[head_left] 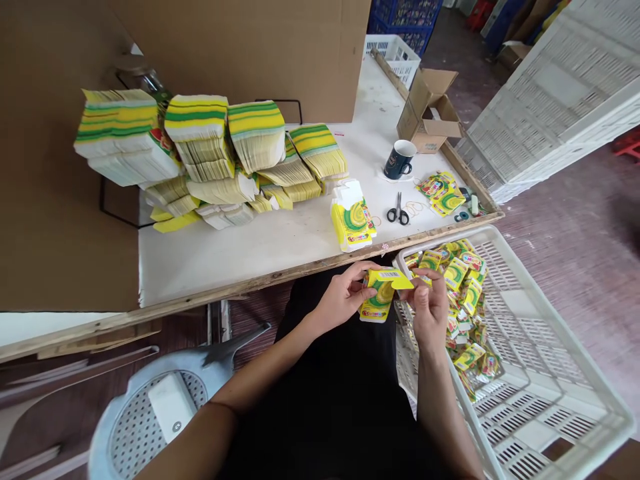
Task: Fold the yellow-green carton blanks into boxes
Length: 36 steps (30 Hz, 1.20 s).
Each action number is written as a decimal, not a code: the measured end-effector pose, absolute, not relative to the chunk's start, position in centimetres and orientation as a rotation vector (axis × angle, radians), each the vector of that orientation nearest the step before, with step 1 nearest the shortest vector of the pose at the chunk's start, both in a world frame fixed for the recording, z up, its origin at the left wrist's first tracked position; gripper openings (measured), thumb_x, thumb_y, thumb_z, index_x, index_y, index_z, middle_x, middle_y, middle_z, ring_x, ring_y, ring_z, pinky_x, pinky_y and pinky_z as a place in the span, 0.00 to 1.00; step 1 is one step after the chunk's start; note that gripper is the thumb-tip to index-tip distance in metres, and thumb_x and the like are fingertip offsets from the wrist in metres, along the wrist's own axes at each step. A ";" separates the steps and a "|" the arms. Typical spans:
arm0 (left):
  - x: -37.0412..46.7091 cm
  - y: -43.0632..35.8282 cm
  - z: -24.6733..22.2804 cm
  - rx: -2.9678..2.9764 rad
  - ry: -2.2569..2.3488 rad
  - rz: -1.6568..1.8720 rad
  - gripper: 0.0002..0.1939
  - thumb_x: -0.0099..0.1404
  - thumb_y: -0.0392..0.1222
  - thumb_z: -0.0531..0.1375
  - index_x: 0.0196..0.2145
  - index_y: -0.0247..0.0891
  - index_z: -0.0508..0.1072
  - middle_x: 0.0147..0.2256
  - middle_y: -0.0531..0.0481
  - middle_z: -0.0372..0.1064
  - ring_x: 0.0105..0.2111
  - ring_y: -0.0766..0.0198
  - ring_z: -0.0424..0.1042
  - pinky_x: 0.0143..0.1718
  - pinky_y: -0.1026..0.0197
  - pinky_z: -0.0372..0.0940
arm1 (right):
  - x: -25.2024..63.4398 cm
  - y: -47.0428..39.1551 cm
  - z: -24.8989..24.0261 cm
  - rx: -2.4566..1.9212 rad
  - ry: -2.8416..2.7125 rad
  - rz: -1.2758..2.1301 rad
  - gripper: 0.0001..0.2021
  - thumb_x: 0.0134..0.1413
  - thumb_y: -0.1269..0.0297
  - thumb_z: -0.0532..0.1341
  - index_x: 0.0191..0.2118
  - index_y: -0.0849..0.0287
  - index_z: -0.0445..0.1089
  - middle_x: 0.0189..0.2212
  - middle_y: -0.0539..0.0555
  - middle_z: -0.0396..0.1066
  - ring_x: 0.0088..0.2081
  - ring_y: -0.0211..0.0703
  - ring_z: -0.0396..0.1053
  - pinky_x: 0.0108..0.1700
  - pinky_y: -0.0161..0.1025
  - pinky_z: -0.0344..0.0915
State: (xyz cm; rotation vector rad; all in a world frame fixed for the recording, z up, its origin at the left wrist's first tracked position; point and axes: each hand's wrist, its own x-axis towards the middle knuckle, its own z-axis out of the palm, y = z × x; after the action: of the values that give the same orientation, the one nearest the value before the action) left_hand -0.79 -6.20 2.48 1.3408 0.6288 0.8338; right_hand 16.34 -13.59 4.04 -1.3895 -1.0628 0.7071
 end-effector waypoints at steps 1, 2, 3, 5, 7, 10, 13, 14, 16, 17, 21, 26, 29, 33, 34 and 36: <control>-0.8 -6.2 2.5 1.372 0.644 0.838 0.21 0.67 0.47 0.65 0.54 0.38 0.71 0.56 0.40 0.73 0.47 0.54 0.78 0.44 0.60 0.73 | 16.4 -13.6 4.4 -1.409 -1.111 0.778 0.17 0.66 0.47 0.59 0.52 0.51 0.67 0.24 0.46 0.66 0.25 0.40 0.66 0.29 0.38 0.63; -0.9 -6.3 2.5 1.397 0.653 0.840 0.21 0.67 0.47 0.64 0.55 0.39 0.71 0.57 0.40 0.72 0.48 0.54 0.78 0.44 0.60 0.73 | 16.4 -13.5 4.7 -1.444 -1.168 0.822 0.17 0.65 0.48 0.61 0.51 0.52 0.68 0.25 0.47 0.68 0.24 0.39 0.65 0.27 0.37 0.62; -0.9 -6.3 2.5 1.416 0.654 0.838 0.21 0.68 0.46 0.64 0.55 0.39 0.70 0.58 0.40 0.71 0.49 0.55 0.78 0.45 0.59 0.73 | 16.3 -13.4 5.0 -1.484 -1.228 0.833 0.16 0.63 0.48 0.63 0.48 0.53 0.71 0.29 0.50 0.72 0.23 0.38 0.65 0.26 0.36 0.61; -1.1 -6.4 2.5 1.428 0.632 0.804 0.20 0.70 0.45 0.61 0.57 0.39 0.68 0.57 0.40 0.72 0.51 0.54 0.77 0.49 0.58 0.72 | 16.3 -13.0 5.2 -1.561 -1.331 0.774 0.13 0.61 0.50 0.65 0.39 0.55 0.74 0.42 0.56 0.76 0.22 0.34 0.63 0.23 0.36 0.59; -1.2 -6.5 2.5 1.404 0.597 0.747 0.21 0.71 0.45 0.60 0.59 0.38 0.66 0.55 0.39 0.73 0.52 0.53 0.76 0.51 0.57 0.71 | 16.2 -12.7 5.0 -1.613 -1.401 0.671 0.15 0.61 0.50 0.64 0.31 0.57 0.72 0.50 0.58 0.74 0.20 0.30 0.59 0.20 0.36 0.56; -1.1 -6.4 2.5 1.323 0.574 0.715 0.23 0.70 0.46 0.61 0.59 0.38 0.65 0.52 0.39 0.75 0.50 0.53 0.77 0.49 0.57 0.72 | 16.1 -12.5 4.5 -1.665 -1.441 0.573 0.14 0.62 0.53 0.63 0.31 0.57 0.73 0.45 0.56 0.77 0.17 0.28 0.52 0.20 0.36 0.54; -1.0 -6.2 2.5 1.226 0.598 0.745 0.25 0.66 0.47 0.65 0.57 0.38 0.67 0.48 0.40 0.77 0.45 0.55 0.78 0.45 0.58 0.72 | 16.2 -12.6 4.3 -1.690 -1.443 0.554 0.11 0.61 0.54 0.65 0.41 0.55 0.75 0.33 0.52 0.77 0.17 0.31 0.53 0.21 0.36 0.55; -0.9 -6.2 2.5 1.192 0.602 0.745 0.25 0.65 0.47 0.66 0.56 0.37 0.67 0.46 0.41 0.77 0.43 0.56 0.79 0.43 0.59 0.72 | 16.3 -12.7 4.3 -1.685 -1.443 0.564 0.12 0.61 0.54 0.65 0.43 0.55 0.76 0.30 0.51 0.75 0.17 0.32 0.53 0.22 0.36 0.55; -0.8 -6.2 2.6 1.143 0.595 0.727 0.27 0.63 0.47 0.68 0.55 0.37 0.68 0.43 0.42 0.78 0.38 0.58 0.79 0.41 0.60 0.72 | 16.6 -12.8 4.3 -1.673 -1.420 0.576 0.13 0.62 0.53 0.64 0.46 0.56 0.76 0.27 0.50 0.73 0.18 0.34 0.54 0.22 0.37 0.55; -0.7 -6.2 2.7 1.135 0.589 0.718 0.27 0.62 0.47 0.69 0.55 0.37 0.68 0.43 0.43 0.78 0.37 0.59 0.79 0.40 0.60 0.72 | 16.7 -12.9 4.3 -1.667 -1.391 0.581 0.14 0.63 0.53 0.63 0.48 0.56 0.77 0.27 0.50 0.72 0.19 0.35 0.55 0.23 0.37 0.55; -0.2 -6.7 2.8 1.261 0.590 0.748 0.24 0.64 0.47 0.67 0.55 0.36 0.70 0.47 0.41 0.77 0.41 0.57 0.80 0.42 0.60 0.73 | 16.8 -13.0 3.6 -1.576 -1.267 0.663 0.15 0.63 0.54 0.63 0.50 0.55 0.76 0.38 0.54 0.76 0.25 0.36 0.62 0.26 0.36 0.60; 0.0 -5.1 2.9 1.779 0.651 1.010 0.25 0.71 0.45 0.61 0.63 0.41 0.65 0.59 0.38 0.71 0.60 0.50 0.72 0.63 0.46 0.65 | 18.0 -12.8 3.3 -1.573 -0.914 0.228 0.13 0.57 0.58 0.68 0.46 0.58 0.74 0.36 0.53 0.73 0.28 0.37 0.64 0.30 0.36 0.61; -0.4 -2.3 2.3 2.130 0.868 1.118 0.30 0.70 0.43 0.61 0.67 0.41 0.60 0.68 0.37 0.60 0.71 0.47 0.54 0.73 0.36 0.45 | 19.6 -12.8 3.5 -1.592 -0.673 -0.246 0.13 0.52 0.64 0.71 0.41 0.58 0.71 0.38 0.52 0.69 0.30 0.36 0.62 0.32 0.36 0.58; -1.3 1.0 0.5 2.269 1.093 0.984 0.26 0.71 0.35 0.58 0.65 0.37 0.65 0.66 0.37 0.64 0.70 0.47 0.58 0.72 0.33 0.48 | 19.6 -13.0 3.0 -1.574 -0.700 -0.169 0.09 0.53 0.61 0.70 0.35 0.57 0.71 0.36 0.52 0.69 0.31 0.38 0.63 0.34 0.38 0.60; -1.5 1.4 0.1 2.280 1.092 0.977 0.23 0.71 0.34 0.56 0.63 0.38 0.68 0.64 0.39 0.67 0.68 0.49 0.62 0.71 0.35 0.52 | 19.1 -13.1 2.8 -1.559 -0.712 -0.062 0.09 0.54 0.60 0.69 0.35 0.57 0.71 0.34 0.52 0.70 0.32 0.39 0.65 0.35 0.39 0.61; -1.9 1.5 -0.4 2.287 1.054 1.039 0.20 0.73 0.33 0.53 0.59 0.39 0.73 0.61 0.41 0.71 0.65 0.52 0.67 0.68 0.39 0.61 | 17.8 -13.0 2.5 -1.537 -0.686 0.123 0.10 0.55 0.58 0.69 0.36 0.58 0.72 0.32 0.52 0.70 0.32 0.39 0.67 0.36 0.39 0.63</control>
State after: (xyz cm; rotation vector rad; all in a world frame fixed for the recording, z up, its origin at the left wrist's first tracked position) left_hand -1.87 1.52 -0.40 2.2866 1.0538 1.0391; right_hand 17.84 -12.99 2.45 -1.5368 -0.6865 0.1227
